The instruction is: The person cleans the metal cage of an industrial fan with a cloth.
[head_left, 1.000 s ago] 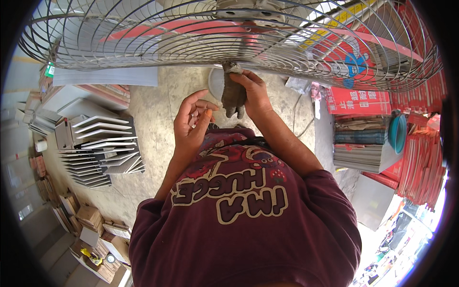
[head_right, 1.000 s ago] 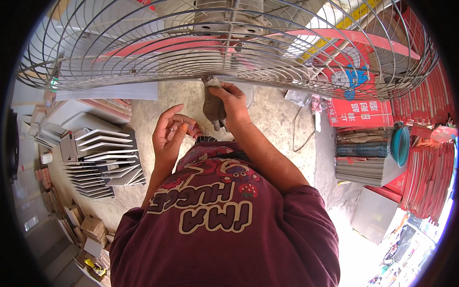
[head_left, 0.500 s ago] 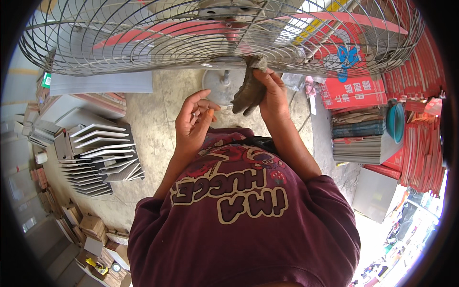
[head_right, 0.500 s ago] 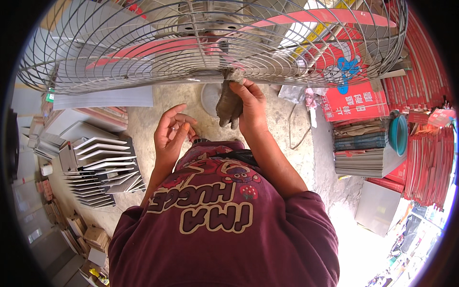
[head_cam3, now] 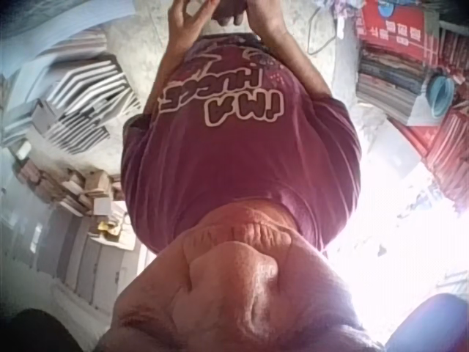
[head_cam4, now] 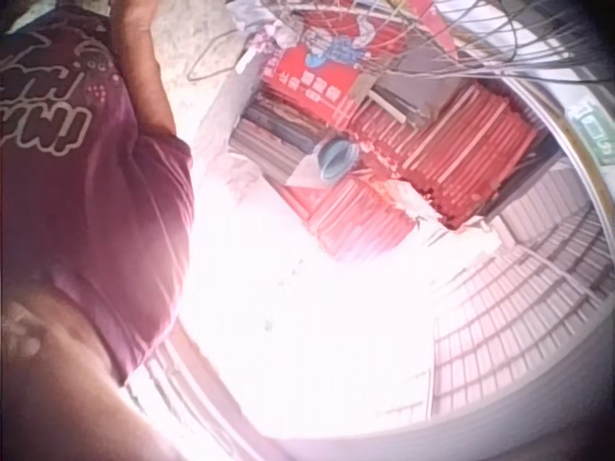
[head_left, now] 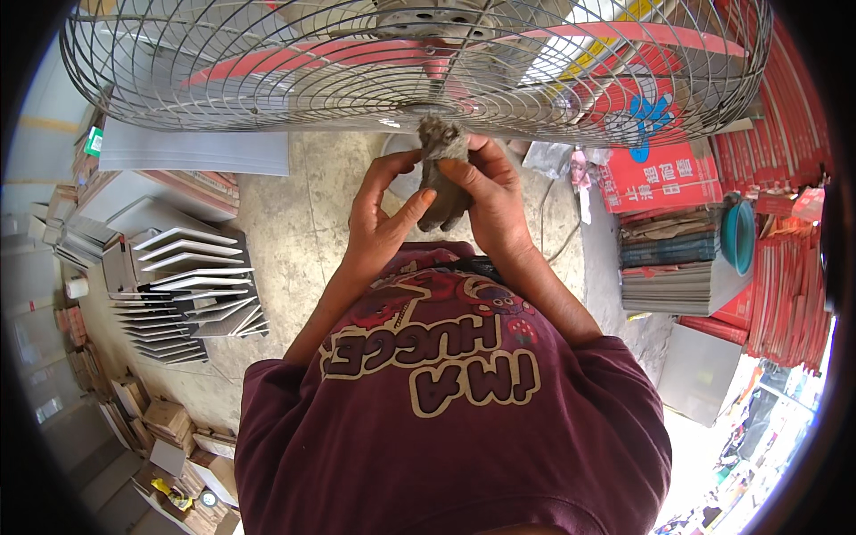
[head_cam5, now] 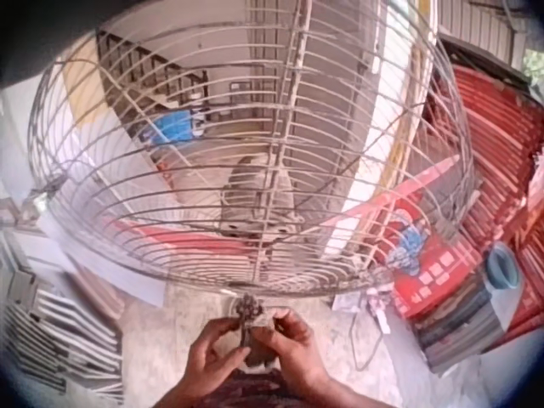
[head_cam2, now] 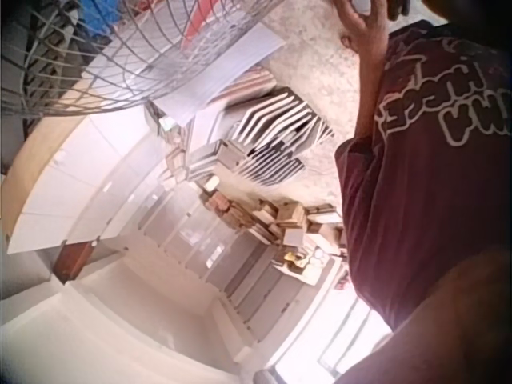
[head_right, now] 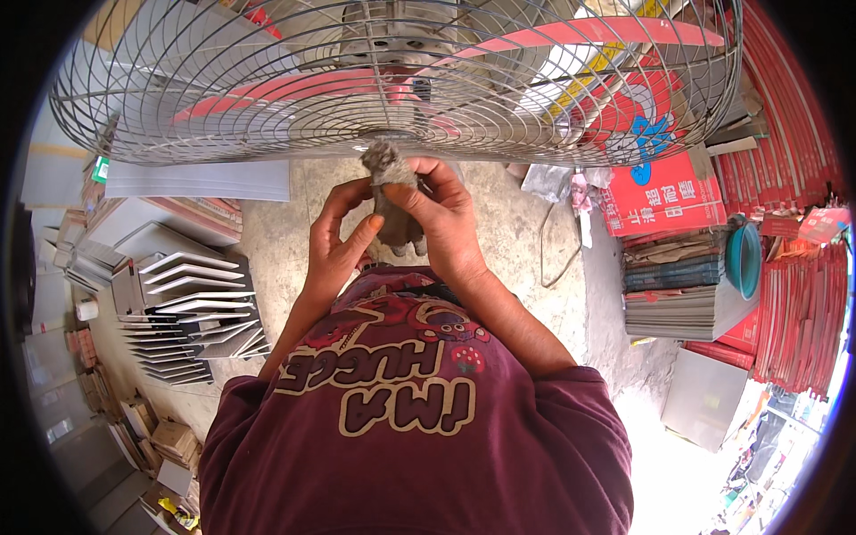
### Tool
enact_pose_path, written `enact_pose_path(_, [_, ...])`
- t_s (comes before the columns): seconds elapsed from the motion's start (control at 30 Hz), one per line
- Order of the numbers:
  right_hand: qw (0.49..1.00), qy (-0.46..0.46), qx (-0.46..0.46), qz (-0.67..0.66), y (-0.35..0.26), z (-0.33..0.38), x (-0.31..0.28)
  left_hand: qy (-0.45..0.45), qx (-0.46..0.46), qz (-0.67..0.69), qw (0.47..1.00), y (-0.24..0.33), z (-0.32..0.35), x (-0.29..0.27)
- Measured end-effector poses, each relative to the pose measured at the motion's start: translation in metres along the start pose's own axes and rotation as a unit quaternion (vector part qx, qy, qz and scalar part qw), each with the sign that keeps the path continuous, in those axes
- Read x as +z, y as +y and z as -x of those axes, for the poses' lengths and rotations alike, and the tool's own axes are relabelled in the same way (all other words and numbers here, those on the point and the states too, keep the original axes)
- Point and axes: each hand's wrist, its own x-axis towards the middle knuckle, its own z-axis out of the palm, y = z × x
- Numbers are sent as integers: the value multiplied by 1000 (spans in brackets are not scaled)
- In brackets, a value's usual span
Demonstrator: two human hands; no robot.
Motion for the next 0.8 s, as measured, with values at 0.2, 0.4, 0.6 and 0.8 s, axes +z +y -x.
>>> enact_pose_path(0.2, [998, -22, 66, 10, 0, 12, 5, -4, -117, 132, 984, -3, 9, 5])
enact_pose_path(0.4, [997, -30, 65, 18, 3, 14, 1, -17, -140, 198, 970, -7, 10, 5])
enact_pose_path(0.6, [991, -73, 89, 62, -2, 14, -2, -3, -153, 291, 945, -17, 12, 4])
enact_pose_path(0.8, [989, -51, -9, 140, -18, 14, -15, 115, -131, 270, 947, 2, -4, -1])
